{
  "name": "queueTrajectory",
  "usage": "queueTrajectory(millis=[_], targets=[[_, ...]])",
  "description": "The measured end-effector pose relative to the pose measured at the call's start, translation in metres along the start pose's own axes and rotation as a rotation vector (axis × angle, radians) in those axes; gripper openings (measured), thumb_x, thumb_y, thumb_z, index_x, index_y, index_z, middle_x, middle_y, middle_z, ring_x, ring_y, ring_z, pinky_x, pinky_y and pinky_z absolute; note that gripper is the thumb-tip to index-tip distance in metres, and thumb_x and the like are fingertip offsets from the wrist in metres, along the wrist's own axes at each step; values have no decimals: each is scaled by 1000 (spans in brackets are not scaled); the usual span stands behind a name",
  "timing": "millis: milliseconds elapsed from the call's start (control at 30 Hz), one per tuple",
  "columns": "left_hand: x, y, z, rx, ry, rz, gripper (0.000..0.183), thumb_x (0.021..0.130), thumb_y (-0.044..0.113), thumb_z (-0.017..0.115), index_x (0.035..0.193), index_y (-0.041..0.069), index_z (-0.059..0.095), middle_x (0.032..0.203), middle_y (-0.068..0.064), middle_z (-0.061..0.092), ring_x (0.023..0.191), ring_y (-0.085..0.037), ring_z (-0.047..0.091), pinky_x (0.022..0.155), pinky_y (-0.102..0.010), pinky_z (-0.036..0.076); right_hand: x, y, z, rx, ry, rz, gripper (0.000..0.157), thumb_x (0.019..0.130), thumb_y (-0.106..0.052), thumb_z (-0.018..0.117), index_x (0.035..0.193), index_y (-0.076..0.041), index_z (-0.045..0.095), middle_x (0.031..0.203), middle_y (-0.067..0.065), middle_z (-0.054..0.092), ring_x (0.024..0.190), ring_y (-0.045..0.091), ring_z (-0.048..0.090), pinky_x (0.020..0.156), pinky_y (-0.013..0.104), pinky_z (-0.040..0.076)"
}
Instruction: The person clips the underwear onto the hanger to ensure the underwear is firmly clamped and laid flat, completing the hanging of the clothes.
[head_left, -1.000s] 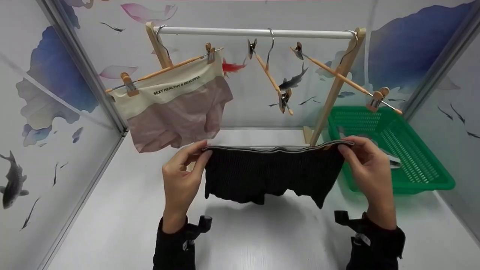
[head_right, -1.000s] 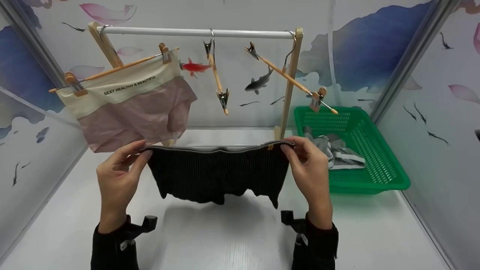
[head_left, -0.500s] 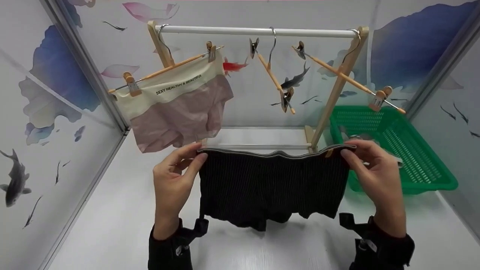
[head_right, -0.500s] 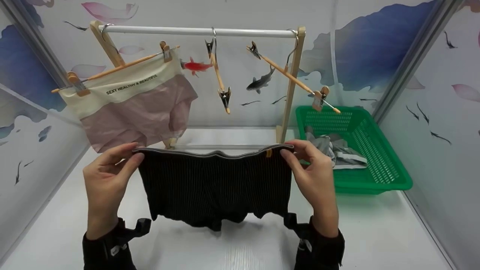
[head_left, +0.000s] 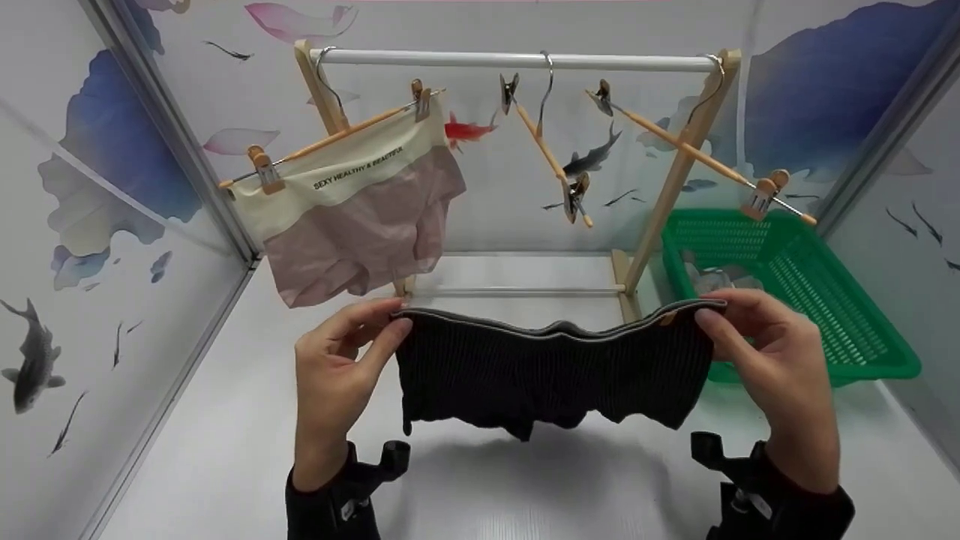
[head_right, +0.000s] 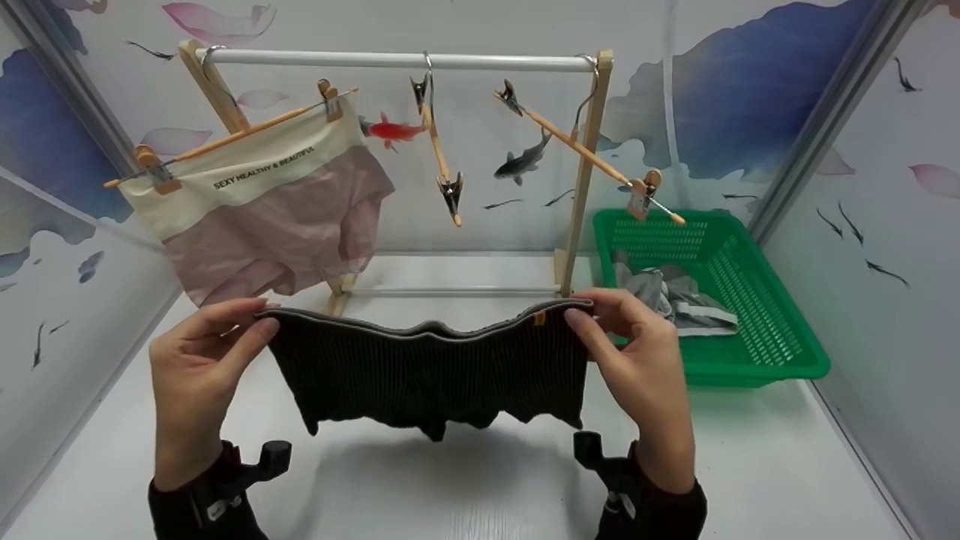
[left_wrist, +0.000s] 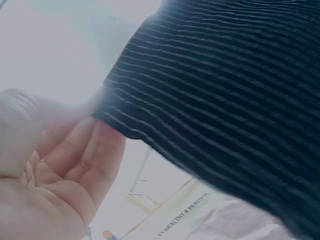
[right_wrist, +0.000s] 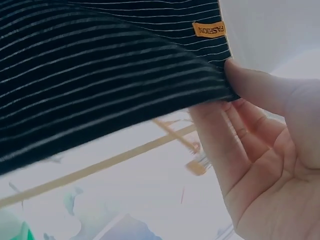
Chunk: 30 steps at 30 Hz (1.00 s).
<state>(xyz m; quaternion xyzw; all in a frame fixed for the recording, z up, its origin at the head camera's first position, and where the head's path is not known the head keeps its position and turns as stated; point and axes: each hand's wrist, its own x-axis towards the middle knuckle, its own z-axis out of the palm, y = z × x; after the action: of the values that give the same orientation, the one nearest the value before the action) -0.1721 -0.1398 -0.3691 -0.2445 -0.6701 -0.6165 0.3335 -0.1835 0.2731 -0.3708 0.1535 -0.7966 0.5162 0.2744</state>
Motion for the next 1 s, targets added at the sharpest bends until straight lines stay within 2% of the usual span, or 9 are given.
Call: queueTrajectory(millis=[100, 200, 300, 400, 500, 600, 733, 1000], targets=[[-1, -1, -5, -7, -39, -50, 25, 84, -12, 76, 107, -5, 74, 93, -17, 72, 79, -20, 67, 74, -27, 57, 1, -3, 0, -5, -44, 79, 18, 96, 3, 67, 113, 1, 71, 87, 8, 70, 68, 15, 67, 57, 26, 58], [0, -11, -9, 15, -107, -139, 23, 86, -6, 77, 108, 0, 76, 92, -15, 72, 80, -18, 67, 72, -26, 57, 5, 6, 5, -50, -121, 118, 17, 98, -5, 67, 114, -2, 71, 89, 9, 69, 71, 14, 67, 57, 27, 58], [1, -32, -10, 43, -187, -254, 21, 88, -1, 77, 110, 1, 76, 93, -12, 72, 82, -18, 69, 71, -27, 58, 12, 24, 17, -170, -202, 132, 20, 100, -16, 68, 115, -3, 71, 93, 9, 70, 76, 13, 67, 59, 23, 57], [2, -58, -7, 78, -241, -367, 19, 90, -1, 75, 109, -3, 75, 94, -12, 72, 82, -21, 69, 70, -27, 58, 18, 46, 31, -276, -291, 147, 24, 100, -22, 68, 114, -2, 70, 95, 8, 71, 79, 16, 68, 61, 22, 54], [0, -84, -1, 138, -270, -451, 18, 90, -1, 74, 108, -5, 74, 93, -13, 73, 81, -24, 70, 69, -26, 58, 22, 65, 44, -292, -380, 174, 22, 100, -19, 67, 111, 0, 70, 95, 10, 72, 80, 23, 71, 63, 25, 54], [-4, -105, 5, 223, -293, -490, 17, 91, 1, 74, 108, -2, 74, 95, -11, 74, 82, -24, 71, 73, -31, 57, 24, 82, 56, -281, -434, 180, 18, 100, -14, 67, 109, 1, 70, 97, 12, 73, 81, 28, 72, 63, 30, 55], [-9, -126, 11, 305, -304, -503, 16, 91, 2, 75, 107, 0, 75, 96, -9, 74, 83, -23, 72, 79, -41, 57, 25, 100, 67, -277, -463, 207, 17, 100, -11, 67, 110, 2, 69, 100, 15, 72, 83, 30, 71, 62, 32, 56], [-14, -155, 13, 411, -276, -569, 17, 90, 3, 75, 106, 0, 75, 95, -9, 74, 87, -26, 71, 84, -46, 55, 24, 140, 86, -261, -461, 326, 19, 100, -9, 65, 112, 5, 67, 99, 19, 71, 81, 28, 70, 60, 34, 58]])
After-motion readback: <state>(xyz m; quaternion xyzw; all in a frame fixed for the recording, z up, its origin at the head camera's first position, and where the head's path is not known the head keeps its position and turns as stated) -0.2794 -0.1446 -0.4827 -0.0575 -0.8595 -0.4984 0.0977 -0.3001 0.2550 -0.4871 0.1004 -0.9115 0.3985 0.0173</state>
